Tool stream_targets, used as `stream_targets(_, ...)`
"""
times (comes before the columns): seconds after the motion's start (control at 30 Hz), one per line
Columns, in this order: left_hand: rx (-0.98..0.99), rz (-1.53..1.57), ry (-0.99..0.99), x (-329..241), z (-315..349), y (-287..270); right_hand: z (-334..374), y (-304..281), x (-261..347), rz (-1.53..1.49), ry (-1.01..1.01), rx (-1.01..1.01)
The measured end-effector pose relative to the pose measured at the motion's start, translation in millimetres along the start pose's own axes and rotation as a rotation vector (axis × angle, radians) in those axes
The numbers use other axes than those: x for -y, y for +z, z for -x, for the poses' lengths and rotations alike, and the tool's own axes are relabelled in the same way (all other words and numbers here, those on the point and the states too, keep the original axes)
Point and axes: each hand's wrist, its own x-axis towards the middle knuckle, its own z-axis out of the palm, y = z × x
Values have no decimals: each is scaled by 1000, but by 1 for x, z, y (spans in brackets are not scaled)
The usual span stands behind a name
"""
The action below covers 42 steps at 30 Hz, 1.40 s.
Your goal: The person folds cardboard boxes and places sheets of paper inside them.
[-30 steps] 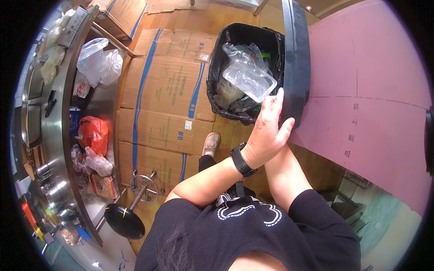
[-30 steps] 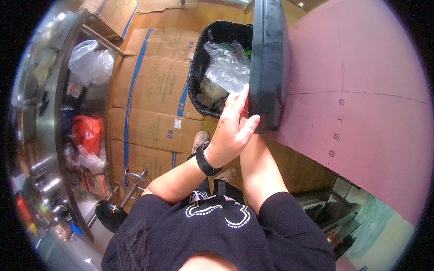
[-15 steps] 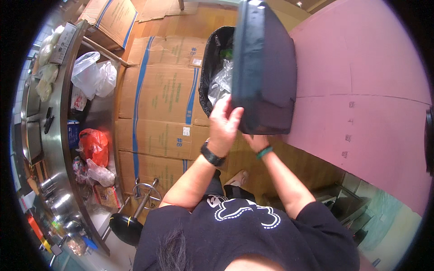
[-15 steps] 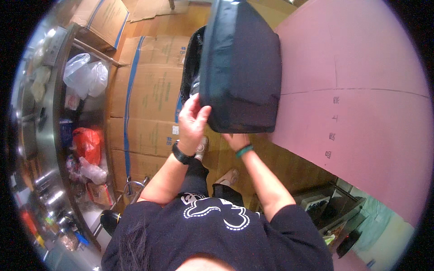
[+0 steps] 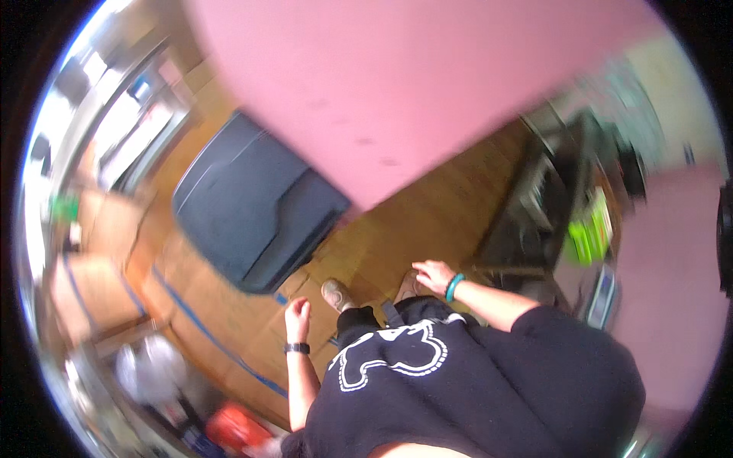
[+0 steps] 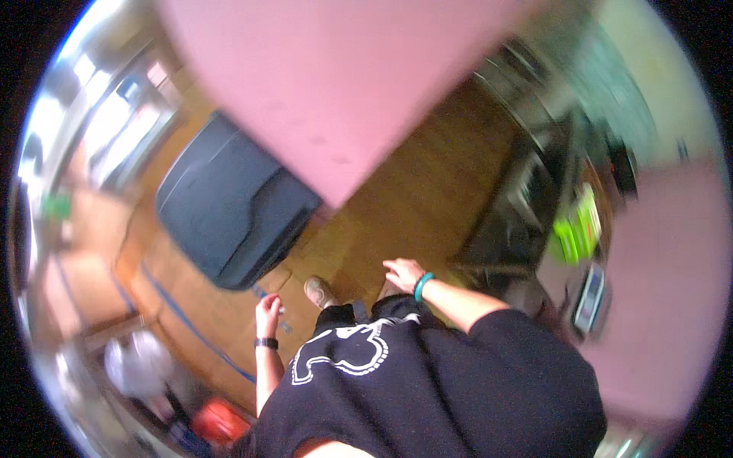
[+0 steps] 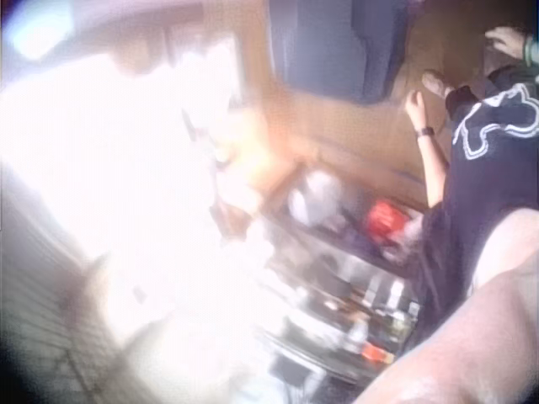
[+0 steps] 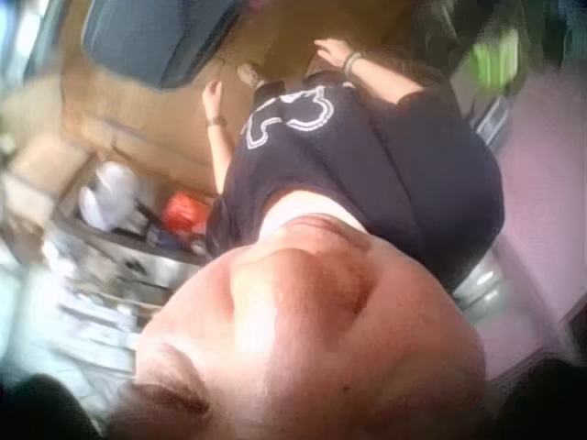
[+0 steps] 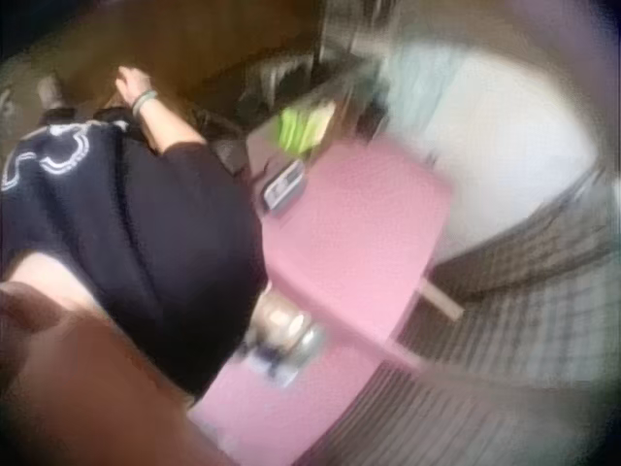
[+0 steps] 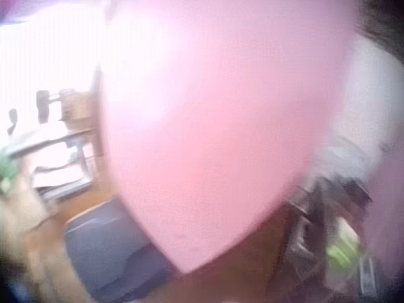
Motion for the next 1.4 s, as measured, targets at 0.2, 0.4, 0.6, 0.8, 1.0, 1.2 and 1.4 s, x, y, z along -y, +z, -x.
stream_targets(0.2, 483, -155, 5, -86, 1, 114, 78, -93, -93, 206, 426, -694)
stream_targets(0.4, 735, -453, 160, -134, -6, 255, 221, -190, -232, 237, 1003, -1172)
stream_targets(0.6, 918, -583, 293, -169, 12, 400, 322, -248, -369, 142, 1423, -1061)
stream_targets(0.8, 1030, -646, 462, -197, 53, 518, 337, -284, -438, 133, 1461, -890)
stream_targets(1.0, 1170, -609, 616, -247, 88, 591, 362, -290, -479, -30, 1406, -775)
stream_targets(1.2, 1156, -405, 1237, -311, 90, 701, 385, -282, -480, 219, 1275, -1103)
stream_targets(1.4, 1205, -274, 1422, -378, 121, 800, 395, -282, -436, 239, 1143, -1264)
